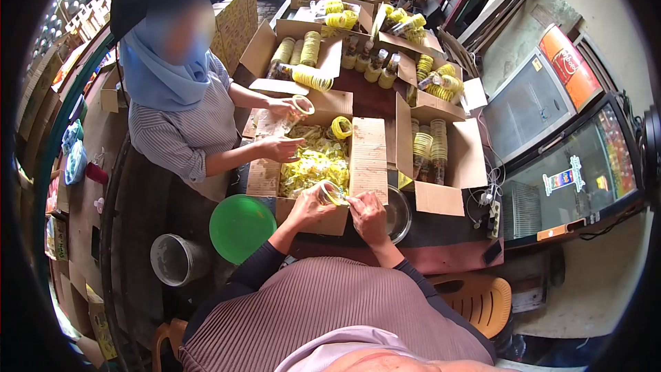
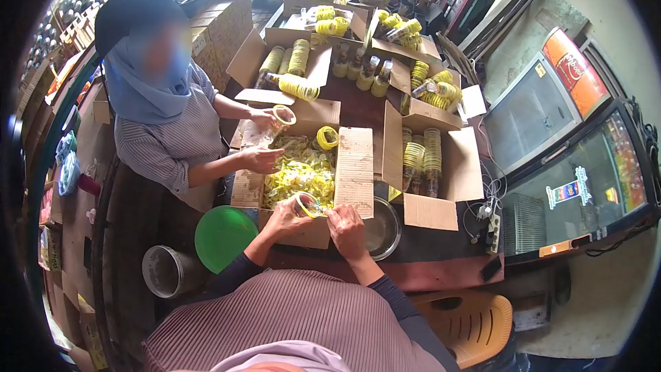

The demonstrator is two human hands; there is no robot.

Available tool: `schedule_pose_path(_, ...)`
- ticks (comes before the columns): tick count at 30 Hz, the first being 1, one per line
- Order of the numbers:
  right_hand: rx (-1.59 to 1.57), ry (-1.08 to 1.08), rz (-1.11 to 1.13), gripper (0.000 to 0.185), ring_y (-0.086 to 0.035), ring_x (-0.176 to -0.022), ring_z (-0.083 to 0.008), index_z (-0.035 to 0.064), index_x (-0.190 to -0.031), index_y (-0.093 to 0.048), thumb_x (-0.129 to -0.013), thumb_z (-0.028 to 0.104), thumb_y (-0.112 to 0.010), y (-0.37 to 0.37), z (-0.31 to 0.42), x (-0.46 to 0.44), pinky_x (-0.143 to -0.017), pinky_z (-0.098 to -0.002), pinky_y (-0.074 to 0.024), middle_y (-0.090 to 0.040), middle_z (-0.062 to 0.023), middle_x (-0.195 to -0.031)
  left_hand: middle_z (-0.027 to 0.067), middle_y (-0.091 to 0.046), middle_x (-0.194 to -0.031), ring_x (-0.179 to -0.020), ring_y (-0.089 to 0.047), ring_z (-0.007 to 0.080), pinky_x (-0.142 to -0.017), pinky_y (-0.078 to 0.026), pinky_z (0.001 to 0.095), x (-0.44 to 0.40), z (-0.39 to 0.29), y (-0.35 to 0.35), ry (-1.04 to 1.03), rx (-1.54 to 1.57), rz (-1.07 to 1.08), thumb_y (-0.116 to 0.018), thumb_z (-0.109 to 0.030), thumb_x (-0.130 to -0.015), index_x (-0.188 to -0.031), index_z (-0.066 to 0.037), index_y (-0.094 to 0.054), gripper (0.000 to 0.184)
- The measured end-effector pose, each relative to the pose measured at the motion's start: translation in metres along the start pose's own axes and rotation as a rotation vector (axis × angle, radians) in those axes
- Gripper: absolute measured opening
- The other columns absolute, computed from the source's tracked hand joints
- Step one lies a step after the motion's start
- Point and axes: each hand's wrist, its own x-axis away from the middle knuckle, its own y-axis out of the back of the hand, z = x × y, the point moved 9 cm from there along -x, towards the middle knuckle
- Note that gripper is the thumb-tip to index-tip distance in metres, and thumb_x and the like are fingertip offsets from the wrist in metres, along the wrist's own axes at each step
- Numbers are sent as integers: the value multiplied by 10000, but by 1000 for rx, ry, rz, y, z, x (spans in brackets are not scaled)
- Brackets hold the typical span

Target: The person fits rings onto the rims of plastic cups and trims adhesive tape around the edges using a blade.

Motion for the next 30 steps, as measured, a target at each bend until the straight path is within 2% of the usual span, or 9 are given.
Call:
schedule_pose_path(4, 32, -32, 37, 167, -577, -813, -243, 70, -946, -665, -780, 67, -676, -13, -6, 1, -721, -373, -492, -574, -61, -825, 71, -681, -853, -763, -617, 98, -706, -520, 291, -4, 24, -3, 204, -14, 56, -743, -187, -751, -1065, -29, -603, 378)
schedule_pose_path(6, 30, 4, -20, 121, -567, -762, -254, 59, -892, -662, -775, 59, -691, -11, -4, -2, -674, -381, -481, -571, -72, -806, 72, -680, -849, -761, -617, 103, -706, -521, 299, -6, 18, -6, 191, -59, 91, -746, -197, -749, -1068, -31, -606, 385)
schedule_pose_path(11, 18, -38, -6, 144, -579, -806, -246, 68, -919, -658, -777, 55, -675, -17, -14, -4, -709, -375, -495, -571, -66, -817, 64, -668, -842, -774, -610, 127, -719, -509, 304, -18, 36, -12, 149, -5, 112, -743, -208, -745, -1076, -28, -609, 400)
schedule_pose_path(12, 2, -44, -16, 140, -579, -805, -246, 68, -915, -658, -777, 55, -675, -16, -15, -6, -705, -374, -495, -571, -66, -815, 52, -660, -843, -780, -597, 116, -715, -498, 287, -19, 41, -13, 273, 59, 127, -736, -175, -747, -1056, -18, -615, 367)
schedule_pose_path(17, -79, -40, 8, 132, -580, -785, -235, 72, -909, -660, -779, 63, -680, -21, -20, -14, -683, -373, -495, -568, -56, -805, 45, -648, -825, -747, -581, 90, -684, -486, 269, -18, 46, -6, 235, 40, 67, -728, -163, -753, -1025, -14, -628, 326)
schedule_pose_path(20, -26, -26, 10, 121, -580, -771, -234, 75, -911, -663, -791, 69, -676, -31, -22, -12, -678, -373, -495, -562, -56, -797, 40, -651, -787, -722, -595, 96, -646, -480, 240, -14, 49, -12, 318, 121, 175, -724, -163, -757, -1100, -17, -605, 391)
schedule_pose_path(23, -62, -96, -11, 104, -594, -795, -246, 76, -906, -668, -802, 68, -669, -37, -31, -10, -689, -369, -498, -580, -66, -810, 47, -663, -801, -708, -618, 108, -630, -485, 244, -11, 38, -13, 383, 238, 138, -716, -163, -767, -1113, -8, -597, 397)
schedule_pose_path(27, -495, -588, 32, 91, -638, -770, -234, 48, -896, -704, -818, 85, -676, -62, -81, 9, -681, -341, -512, -632, -87, -863, 73, -642, -939, -799, -620, 122, -693, -502, 266, -11, 58, -19, 361, 312, 54, -729, -166, -788, -1151, -26, -511, 446)
schedule_pose_path(30, -540, -630, 43, 93, -648, -704, -182, 12, -900, -708, -827, 64, -683, -63, -96, 19, -647, -297, -514, -643, -91, -855, 97, -638, -906, -747, -617, 143, -669, -507, 294, -16, 60, -16, 232, 149, 1, -764, -169, -767, -1099, -6, -486, 462)
